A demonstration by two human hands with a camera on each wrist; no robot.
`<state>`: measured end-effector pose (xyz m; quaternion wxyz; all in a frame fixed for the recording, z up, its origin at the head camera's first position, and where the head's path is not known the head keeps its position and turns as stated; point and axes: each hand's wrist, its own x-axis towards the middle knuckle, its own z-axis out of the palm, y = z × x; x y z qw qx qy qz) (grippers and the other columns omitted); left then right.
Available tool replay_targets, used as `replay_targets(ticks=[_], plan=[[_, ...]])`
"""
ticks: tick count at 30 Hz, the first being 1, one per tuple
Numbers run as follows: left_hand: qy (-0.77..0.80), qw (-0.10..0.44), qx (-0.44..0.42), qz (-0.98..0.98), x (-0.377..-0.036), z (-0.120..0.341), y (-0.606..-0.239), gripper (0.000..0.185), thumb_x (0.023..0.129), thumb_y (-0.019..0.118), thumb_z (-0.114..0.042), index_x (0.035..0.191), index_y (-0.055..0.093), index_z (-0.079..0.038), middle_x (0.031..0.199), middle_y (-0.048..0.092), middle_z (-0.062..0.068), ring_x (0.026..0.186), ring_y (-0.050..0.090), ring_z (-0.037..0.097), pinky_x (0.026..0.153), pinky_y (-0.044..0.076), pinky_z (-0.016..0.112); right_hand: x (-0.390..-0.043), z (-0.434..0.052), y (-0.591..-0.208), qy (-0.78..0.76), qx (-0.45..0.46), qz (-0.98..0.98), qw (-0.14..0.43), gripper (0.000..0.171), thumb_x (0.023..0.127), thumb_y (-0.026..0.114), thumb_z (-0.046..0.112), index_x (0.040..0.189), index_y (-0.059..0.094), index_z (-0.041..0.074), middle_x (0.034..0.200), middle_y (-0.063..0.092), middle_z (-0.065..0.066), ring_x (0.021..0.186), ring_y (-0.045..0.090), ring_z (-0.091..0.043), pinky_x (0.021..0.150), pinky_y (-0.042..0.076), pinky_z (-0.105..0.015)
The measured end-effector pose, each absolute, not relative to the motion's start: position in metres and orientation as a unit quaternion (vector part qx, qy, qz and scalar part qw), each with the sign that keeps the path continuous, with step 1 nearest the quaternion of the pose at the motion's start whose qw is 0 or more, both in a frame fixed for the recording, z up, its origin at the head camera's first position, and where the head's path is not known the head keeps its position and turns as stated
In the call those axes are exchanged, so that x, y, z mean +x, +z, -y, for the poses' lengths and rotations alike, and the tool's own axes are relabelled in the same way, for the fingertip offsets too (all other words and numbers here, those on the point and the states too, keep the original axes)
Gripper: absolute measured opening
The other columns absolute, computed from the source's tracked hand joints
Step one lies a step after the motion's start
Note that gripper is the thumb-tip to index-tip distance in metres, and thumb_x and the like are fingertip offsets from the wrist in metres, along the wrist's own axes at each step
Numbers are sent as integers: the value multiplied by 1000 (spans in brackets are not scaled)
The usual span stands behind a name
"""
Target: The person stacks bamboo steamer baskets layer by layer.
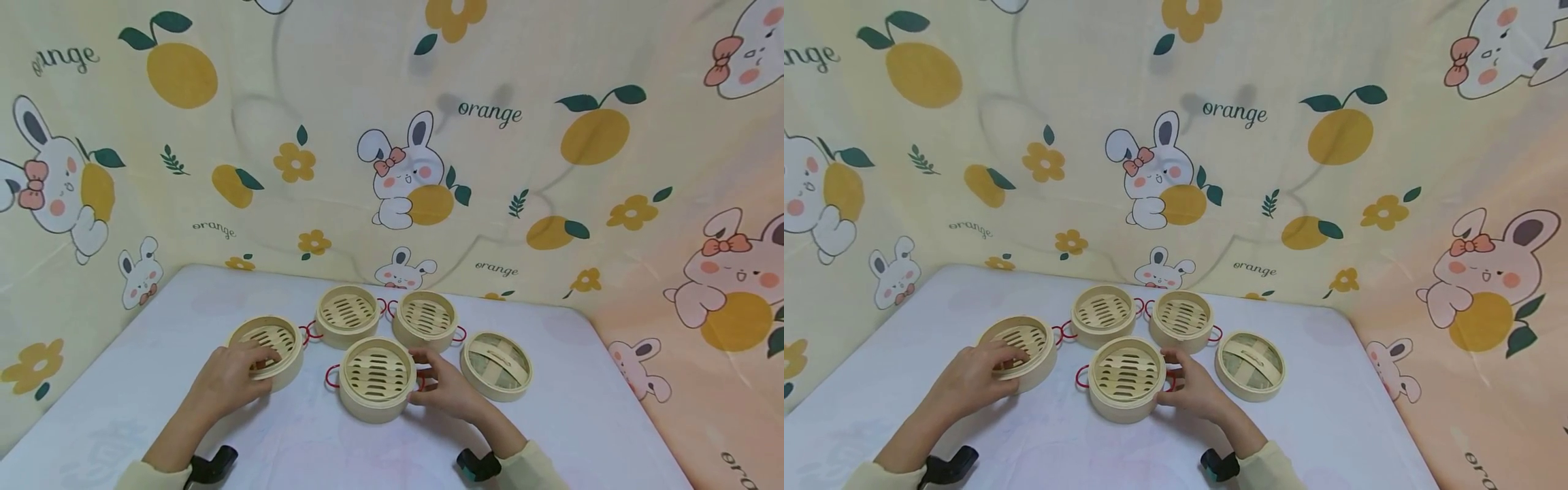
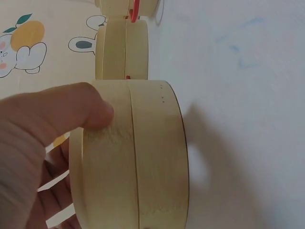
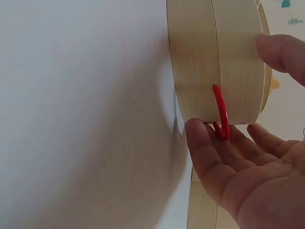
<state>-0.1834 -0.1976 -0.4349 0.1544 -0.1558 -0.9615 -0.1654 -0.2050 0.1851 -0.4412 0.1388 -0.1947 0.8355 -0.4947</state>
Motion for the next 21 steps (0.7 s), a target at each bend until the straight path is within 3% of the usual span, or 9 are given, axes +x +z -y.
replay_targets(ticks=[11, 21], plan=[[-160, 181, -158, 958, -188, 194, -435, 29, 61, 72, -16, 90, 68, -23, 69, 52, -12, 69, 46, 9, 57, 33, 30, -208, -187, -443, -484, -210, -838, 140, 72, 78, 77, 13, 139, 39, 6, 129, 53, -18, 114, 57, -34, 87, 53, -43], [-157, 217, -158, 950, -189, 193, -438, 30, 60, 72, -14, 89, 69, -22, 71, 54, -11, 71, 50, 11, 57, 33, 31, -207, -186, -444, -489, -196, -837, 147, 72, 79, 76, 13, 141, 38, 10, 128, 53, -17, 112, 57, -30, 92, 51, -46]])
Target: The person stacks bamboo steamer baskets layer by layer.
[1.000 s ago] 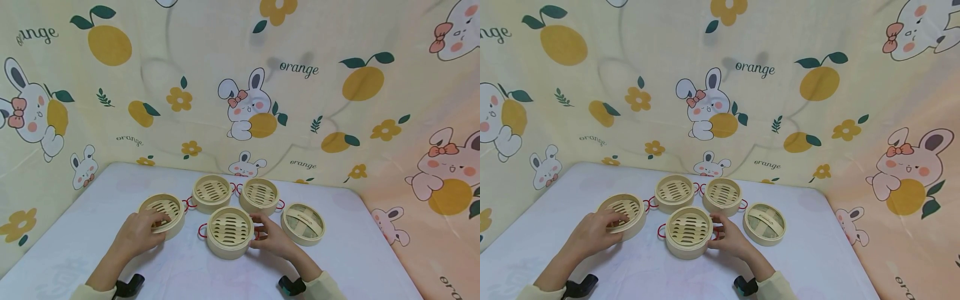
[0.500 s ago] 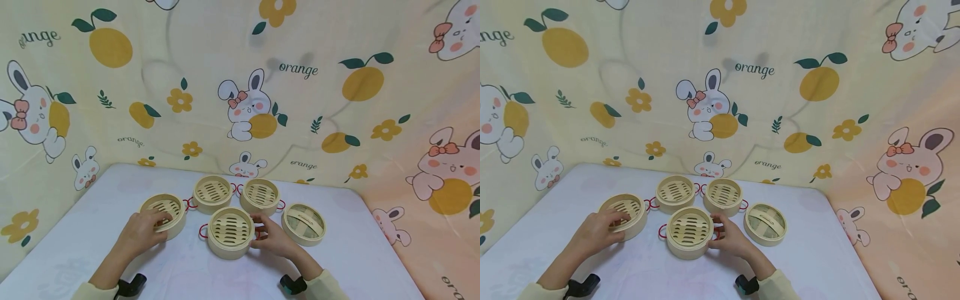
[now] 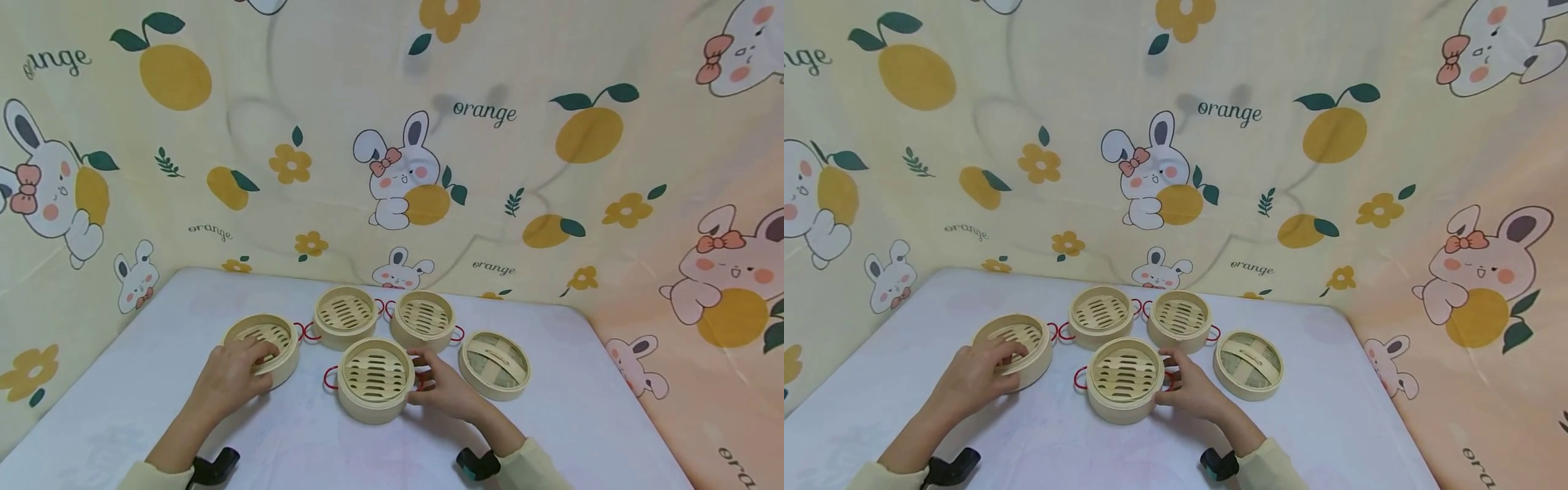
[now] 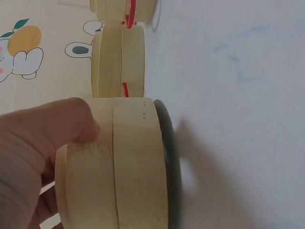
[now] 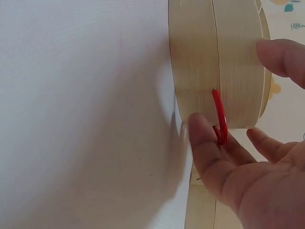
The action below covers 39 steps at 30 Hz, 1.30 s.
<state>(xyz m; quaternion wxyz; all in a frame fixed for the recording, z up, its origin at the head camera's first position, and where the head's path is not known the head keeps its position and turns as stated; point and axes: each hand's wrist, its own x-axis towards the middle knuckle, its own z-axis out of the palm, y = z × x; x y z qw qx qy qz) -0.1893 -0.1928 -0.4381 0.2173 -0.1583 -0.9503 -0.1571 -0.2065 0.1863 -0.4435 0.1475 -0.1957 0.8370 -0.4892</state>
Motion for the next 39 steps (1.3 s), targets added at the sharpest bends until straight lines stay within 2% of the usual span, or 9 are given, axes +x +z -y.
replay_targets(ticks=[9, 14, 22, 39], plan=[[-148, 253, -175, 940, -190, 193, -437, 31, 60, 72, -13, 90, 70, -21, 71, 52, -10, 71, 51, 13, 57, 35, 32, -209, -187, -445, -479, -193, -845, 137, 72, 79, 75, 12, 141, 40, 10, 124, 54, -17, 104, 58, -25, 92, 51, -42], [-146, 249, -170, 942, -189, 192, -435, 31, 62, 72, -14, 92, 70, -22, 72, 51, -11, 72, 51, 13, 59, 34, 32, -210, -188, -444, -483, -196, -843, 135, 72, 79, 75, 13, 141, 40, 9, 123, 53, -19, 103, 58, -24, 91, 51, -40], [-162, 260, -172, 936, -186, 188, -433, 31, 64, 75, -15, 94, 70, -19, 82, 62, -6, 80, 57, 17, 67, 41, 39, -209, -188, -442, -492, -198, -835, 145, 72, 80, 74, 10, 142, 38, 8, 125, 52, -22, 109, 56, -30, 93, 50, -47], [-170, 285, -209, 920, -187, 181, -430, 35, 64, 79, -16, 97, 71, -20, 83, 58, -6, 83, 56, 17, 72, 39, 38, -208, -186, -448, -499, -183, -832, 158, 74, 80, 76, 14, 142, 36, 14, 133, 49, -19, 120, 53, -35, 95, 49, -48]])
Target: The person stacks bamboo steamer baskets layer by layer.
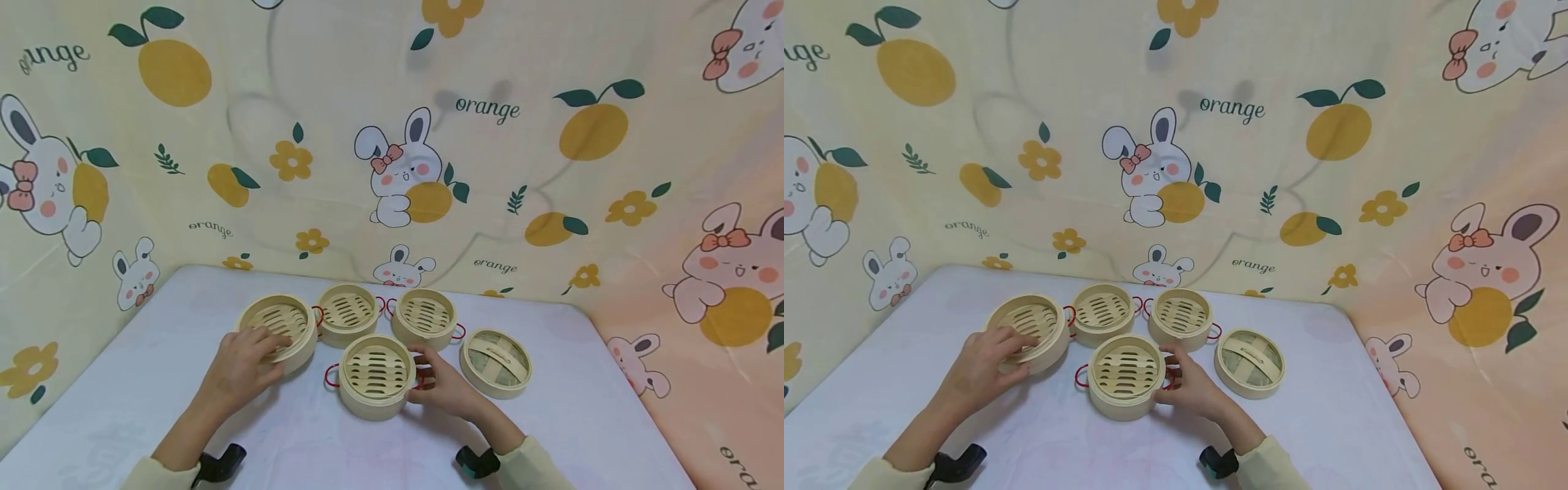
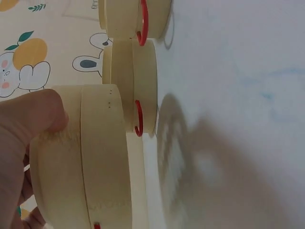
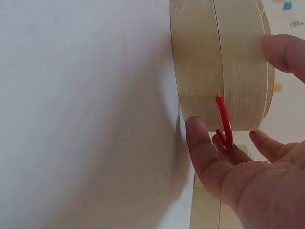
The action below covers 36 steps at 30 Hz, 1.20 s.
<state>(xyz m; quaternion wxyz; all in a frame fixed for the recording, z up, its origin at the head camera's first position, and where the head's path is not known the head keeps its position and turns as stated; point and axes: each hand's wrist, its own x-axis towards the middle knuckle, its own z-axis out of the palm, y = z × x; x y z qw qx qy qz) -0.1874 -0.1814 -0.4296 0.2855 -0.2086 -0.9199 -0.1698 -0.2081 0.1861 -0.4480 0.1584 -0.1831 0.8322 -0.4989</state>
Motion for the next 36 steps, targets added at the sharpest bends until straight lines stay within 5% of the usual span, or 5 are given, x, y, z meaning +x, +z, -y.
replay_targets(ticks=[36], plan=[[-195, 336, -306, 869, -189, 156, -422, 30, 64, 76, -12, 93, 74, -19, 83, 53, -9, 86, 54, 13, 82, 41, 42, -207, -186, -446, -500, -197, -827, 164, 80, 78, 77, 15, 146, 33, 15, 132, 50, -20, 113, 56, -31, 91, 49, -44]])
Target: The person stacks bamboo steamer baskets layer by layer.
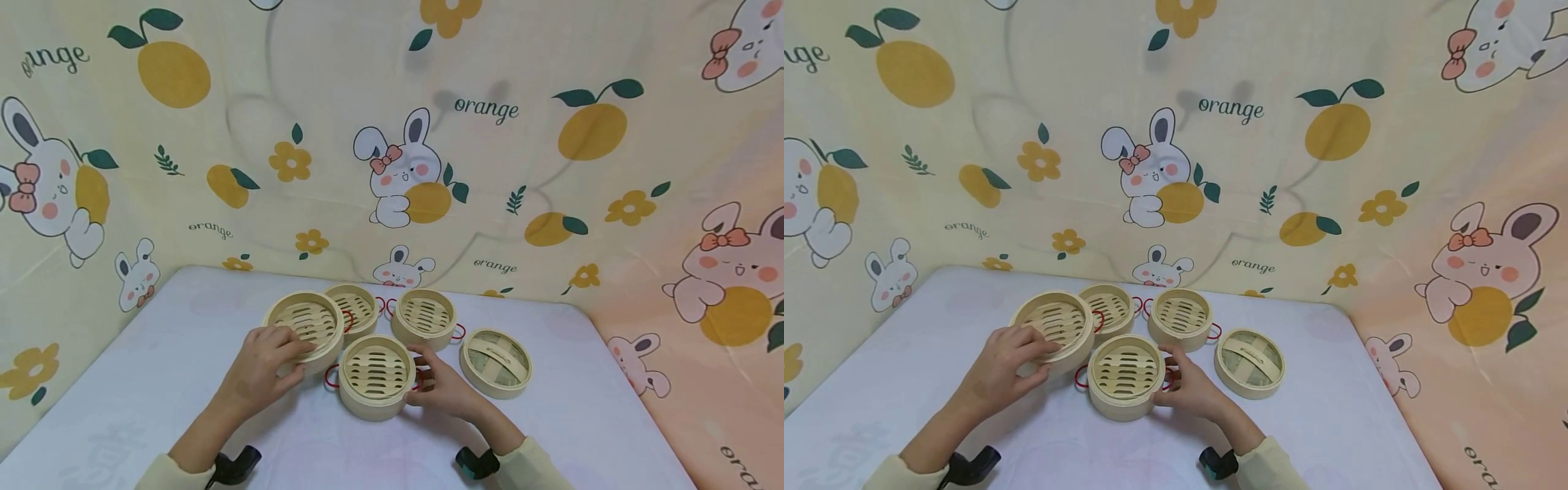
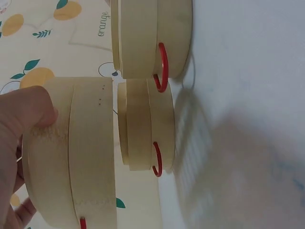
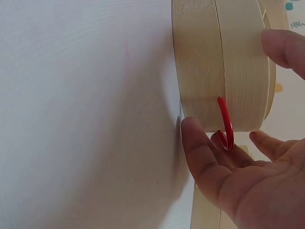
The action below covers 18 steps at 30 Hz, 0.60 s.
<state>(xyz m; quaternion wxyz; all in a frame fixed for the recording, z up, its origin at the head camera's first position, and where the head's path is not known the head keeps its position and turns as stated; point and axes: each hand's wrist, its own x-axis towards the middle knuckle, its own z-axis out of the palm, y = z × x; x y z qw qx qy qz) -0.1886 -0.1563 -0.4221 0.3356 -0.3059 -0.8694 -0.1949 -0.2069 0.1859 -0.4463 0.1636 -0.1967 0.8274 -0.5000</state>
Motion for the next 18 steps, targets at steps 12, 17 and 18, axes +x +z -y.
replay_targets(ticks=[12, 17, 18], plan=[[-205, 337, -330, 857, -188, 147, -418, 28, 66, 76, -10, 93, 74, -19, 85, 56, -9, 86, 54, 11, 84, 41, 42, -208, -186, -447, -490, -203, -833, 156, 81, 79, 77, 19, 146, 33, 15, 131, 51, -19, 114, 56, -32, 91, 51, -45], [-211, 336, -337, 854, -187, 141, -417, 29, 67, 76, -10, 94, 74, -20, 85, 56, -10, 86, 53, 11, 85, 40, 42, -208, -186, -446, -488, -201, -836, 153, 81, 79, 78, 19, 146, 33, 14, 131, 52, -19, 114, 57, -32, 91, 51, -45], [-211, 335, -338, 854, -187, 140, -417, 29, 67, 76, -10, 94, 74, -20, 85, 56, -10, 86, 53, 11, 85, 40, 42, -207, -186, -447, -489, -200, -835, 154, 81, 79, 78, 19, 146, 33, 14, 131, 51, -19, 115, 56, -32, 91, 51, -45]])
